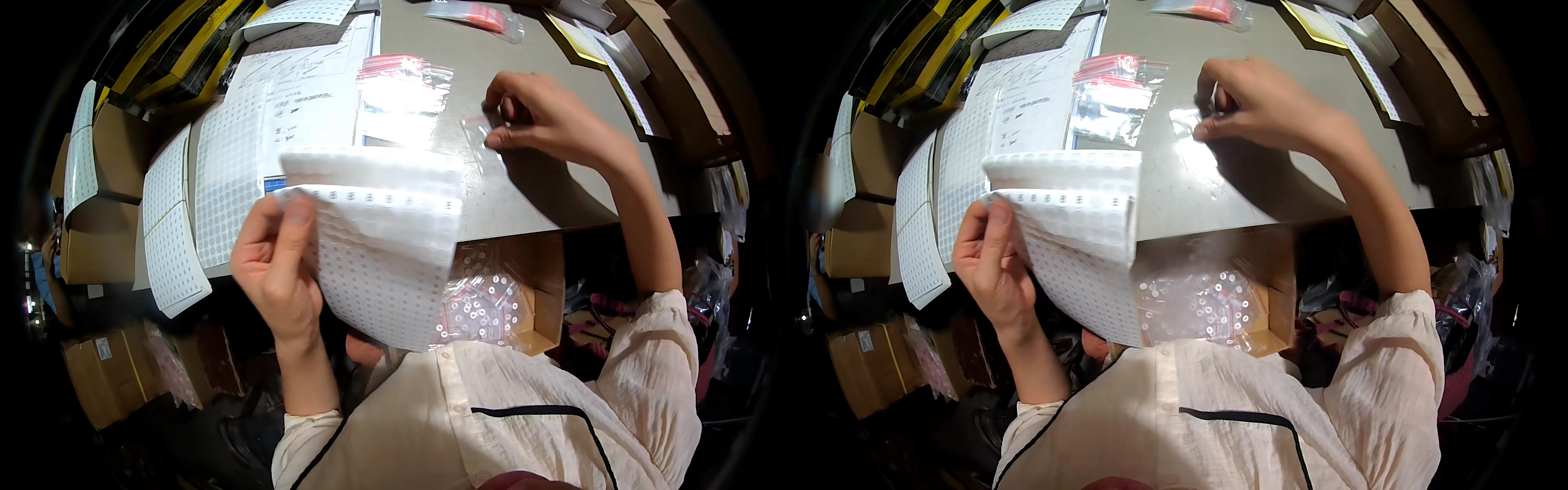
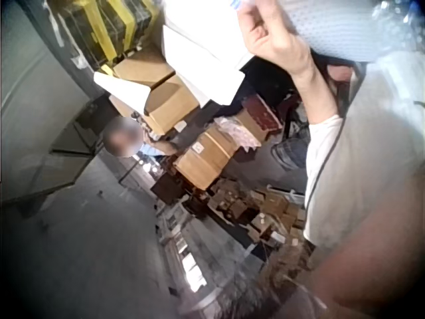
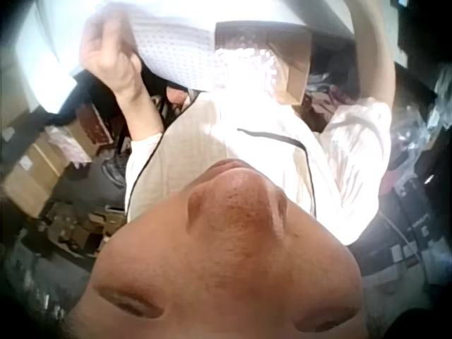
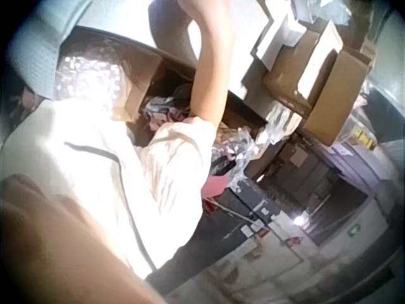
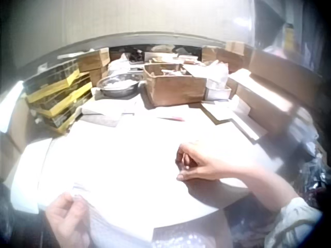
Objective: The person peels small circular stickers from a white perforated sheet by hand. They repeatedly pick up individual stickers and place them into a clear plastic bag on the table. The task involves repetitive peeling and transferring of the stickers.
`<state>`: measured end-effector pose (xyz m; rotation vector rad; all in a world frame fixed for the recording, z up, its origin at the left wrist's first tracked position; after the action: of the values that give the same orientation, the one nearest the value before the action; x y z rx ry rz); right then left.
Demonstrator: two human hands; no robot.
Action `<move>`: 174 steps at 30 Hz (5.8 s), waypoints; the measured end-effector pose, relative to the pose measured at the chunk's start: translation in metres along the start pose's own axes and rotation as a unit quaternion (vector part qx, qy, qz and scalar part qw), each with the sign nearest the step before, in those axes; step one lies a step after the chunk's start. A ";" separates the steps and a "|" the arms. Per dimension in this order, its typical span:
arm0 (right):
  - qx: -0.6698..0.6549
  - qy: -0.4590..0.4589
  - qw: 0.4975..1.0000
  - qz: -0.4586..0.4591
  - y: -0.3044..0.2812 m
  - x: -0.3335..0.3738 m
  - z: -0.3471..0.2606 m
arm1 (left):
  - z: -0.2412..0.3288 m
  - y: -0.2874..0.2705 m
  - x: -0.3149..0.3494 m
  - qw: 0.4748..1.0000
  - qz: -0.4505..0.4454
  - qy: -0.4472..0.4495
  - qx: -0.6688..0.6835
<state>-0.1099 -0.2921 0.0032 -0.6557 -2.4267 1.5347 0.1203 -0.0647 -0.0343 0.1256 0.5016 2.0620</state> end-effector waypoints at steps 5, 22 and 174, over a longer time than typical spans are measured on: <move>-0.097 -0.056 0.983 -0.144 0.016 0.041 -0.050 | 0.009 -0.022 0.001 0.999 0.000 0.036 -0.002; -0.115 -0.197 0.964 0.137 0.003 0.030 -0.090 | 0.013 0.023 0.029 0.923 0.008 0.244 -0.297; 0.214 -0.036 0.948 0.234 0.001 -0.013 -0.033 | -0.006 0.021 -0.012 0.983 -0.033 -0.045 -0.175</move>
<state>-0.0849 -0.2712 0.0178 -1.1457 -1.9553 2.2074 0.1078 -0.0857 -0.0304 -0.0078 0.0820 2.0360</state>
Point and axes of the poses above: each hand's wrist, its own x-axis away from the middle knuckle, its own y-axis out of the palm, z = x × y, the point moved 5 cm from there along -x, towards the middle knuckle, and after that the axes turned 9 degrees about -y, right-handed, at the moved point
